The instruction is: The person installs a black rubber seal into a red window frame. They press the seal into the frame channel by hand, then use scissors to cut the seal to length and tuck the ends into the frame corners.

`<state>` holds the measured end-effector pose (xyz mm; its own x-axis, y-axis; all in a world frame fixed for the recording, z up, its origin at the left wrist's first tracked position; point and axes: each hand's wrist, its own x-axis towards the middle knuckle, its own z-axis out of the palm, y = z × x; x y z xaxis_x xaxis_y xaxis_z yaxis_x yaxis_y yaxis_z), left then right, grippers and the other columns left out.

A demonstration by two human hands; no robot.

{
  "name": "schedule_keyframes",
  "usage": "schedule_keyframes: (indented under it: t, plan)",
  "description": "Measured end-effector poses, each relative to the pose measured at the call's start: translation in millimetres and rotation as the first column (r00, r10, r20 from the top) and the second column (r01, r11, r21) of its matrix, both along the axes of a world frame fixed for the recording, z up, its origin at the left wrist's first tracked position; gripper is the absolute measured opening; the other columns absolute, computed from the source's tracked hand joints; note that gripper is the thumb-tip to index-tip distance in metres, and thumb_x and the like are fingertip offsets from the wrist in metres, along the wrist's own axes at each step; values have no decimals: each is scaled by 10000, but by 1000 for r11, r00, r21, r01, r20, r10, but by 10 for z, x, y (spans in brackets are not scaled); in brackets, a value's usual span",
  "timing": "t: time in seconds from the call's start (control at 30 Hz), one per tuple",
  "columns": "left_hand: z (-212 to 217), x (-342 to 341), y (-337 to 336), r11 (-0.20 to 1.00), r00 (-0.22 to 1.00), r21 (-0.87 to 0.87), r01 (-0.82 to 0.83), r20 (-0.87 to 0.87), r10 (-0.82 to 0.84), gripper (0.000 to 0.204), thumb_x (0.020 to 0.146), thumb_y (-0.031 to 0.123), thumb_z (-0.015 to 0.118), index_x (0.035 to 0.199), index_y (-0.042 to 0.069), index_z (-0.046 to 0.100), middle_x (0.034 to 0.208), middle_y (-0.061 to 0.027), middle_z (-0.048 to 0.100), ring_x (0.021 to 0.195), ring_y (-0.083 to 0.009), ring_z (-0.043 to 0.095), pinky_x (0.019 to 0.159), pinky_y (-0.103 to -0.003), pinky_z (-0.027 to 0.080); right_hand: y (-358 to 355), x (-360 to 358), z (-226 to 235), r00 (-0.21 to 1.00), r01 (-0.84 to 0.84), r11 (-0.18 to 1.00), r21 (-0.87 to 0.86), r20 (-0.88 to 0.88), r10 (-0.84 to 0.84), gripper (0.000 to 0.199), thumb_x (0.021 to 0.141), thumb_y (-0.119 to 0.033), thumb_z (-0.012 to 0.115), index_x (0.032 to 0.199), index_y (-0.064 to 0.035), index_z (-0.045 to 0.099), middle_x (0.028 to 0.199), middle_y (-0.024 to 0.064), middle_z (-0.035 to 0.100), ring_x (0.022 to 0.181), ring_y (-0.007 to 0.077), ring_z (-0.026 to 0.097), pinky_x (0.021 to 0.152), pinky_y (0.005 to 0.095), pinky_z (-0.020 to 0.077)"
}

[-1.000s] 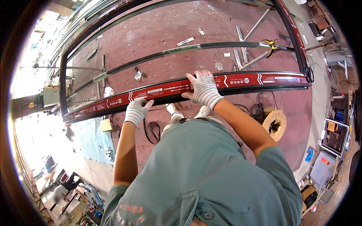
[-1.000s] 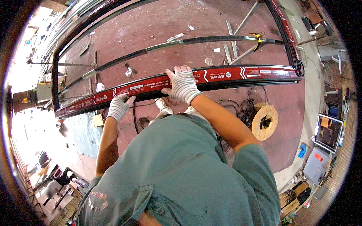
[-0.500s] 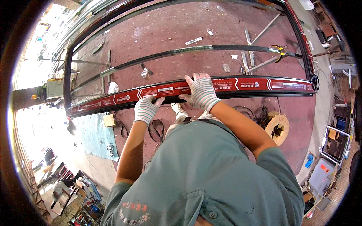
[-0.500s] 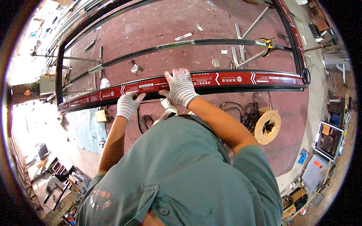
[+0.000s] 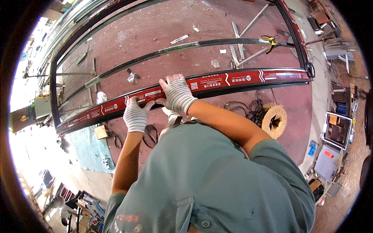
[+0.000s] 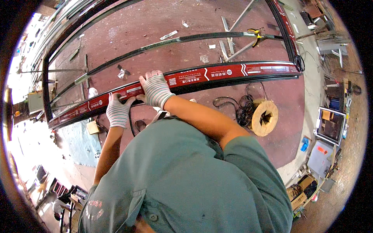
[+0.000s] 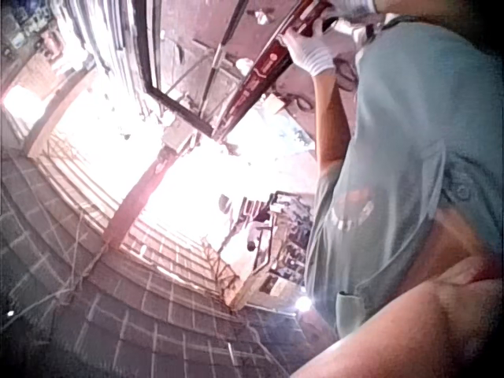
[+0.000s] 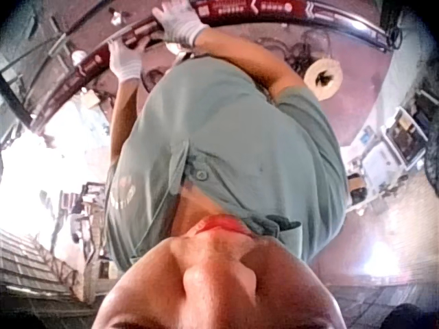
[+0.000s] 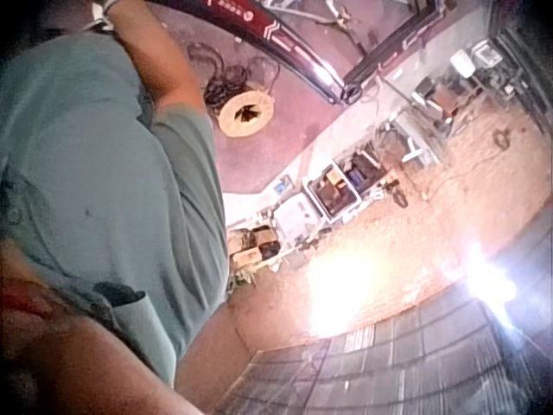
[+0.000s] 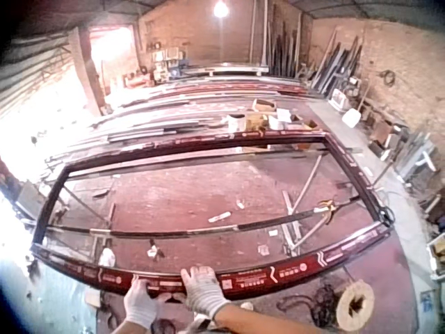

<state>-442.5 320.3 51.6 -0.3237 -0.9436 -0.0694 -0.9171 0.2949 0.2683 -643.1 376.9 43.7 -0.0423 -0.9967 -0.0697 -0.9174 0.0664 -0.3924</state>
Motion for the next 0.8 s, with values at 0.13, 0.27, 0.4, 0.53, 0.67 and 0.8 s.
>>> schedule_keyframes:
  t: [0.13, 0.27, 0.4, 0.53, 0.67, 0.8]
  plan:
    - [-249, 88, -33, 906, 975, -373, 203, -6, -220, 729, 707, 474, 862, 1233, 48, 590, 1180, -155, 608, 1067, -358, 591, 929, -456, 482, 8, -60, -53, 1000, -4, 1000, -22, 15, 5, 835, 803, -627, 704, 1367, -32, 547, 1193, 175, 602, 1185, 346, 539, 1101, 477, 335]
    - [-221, 114, -101, 880, 950, -369, 300, 31, -311, 767, 689, 471, 866, 1276, 60, 592, 1269, -143, 595, 1194, -367, 539, 1036, -527, 404, 131, -256, 25, 998, 40, 999, 38, -47, -38, 861, 751, -666, 731, 1329, -50, 565, 1147, 169, 630, 1144, 348, 573, 1081, 488, 365]
    - [-176, 7, -215, 800, 864, -385, 460, -16, -504, 754, 665, 438, 883, 1257, 59, 611, 1270, -141, 608, 1194, -369, 550, 1039, -533, 405, 326, -487, -74, 990, 77, 997, -20, -120, -79, 910, 748, -682, 729, 1371, -44, 543, 1194, 185, 604, 1212, 364, 534, 1130, 518, 327]
    - [-242, -262, -196, 815, 826, -281, 506, -115, -552, 757, 673, 412, 884, 1273, 48, 601, 1271, -172, 600, 1206, -383, 539, 1075, -529, 398, 309, -443, -59, 990, 73, 997, 18, -122, -70, 937, 759, -672, 729, 1407, -30, 519, 1228, 201, 586, 1242, 368, 513, 1140, 526, 308]
    - [-223, -385, -199, 822, 825, -198, 534, -92, -558, 751, 708, 405, 866, 1305, 45, 587, 1275, -188, 590, 1209, -383, 534, 1086, -526, 401, 334, -442, -161, 982, 57, 998, -38, -178, -63, 901, 786, -690, 678, 1376, -24, 539, 1226, 199, 591, 1218, 359, 528, 1130, 514, 308]
    - [-209, -380, -184, 817, 826, -195, 542, -53, -561, 770, 710, 422, 863, 1317, 41, 583, 1276, -195, 589, 1198, -377, 541, 1084, -518, 406, 343, -485, -120, 987, 37, 999, 8, -154, -35, 908, 783, -688, 686, 1384, -25, 534, 1249, 202, 593, 1233, 381, 522, 1118, 515, 337]
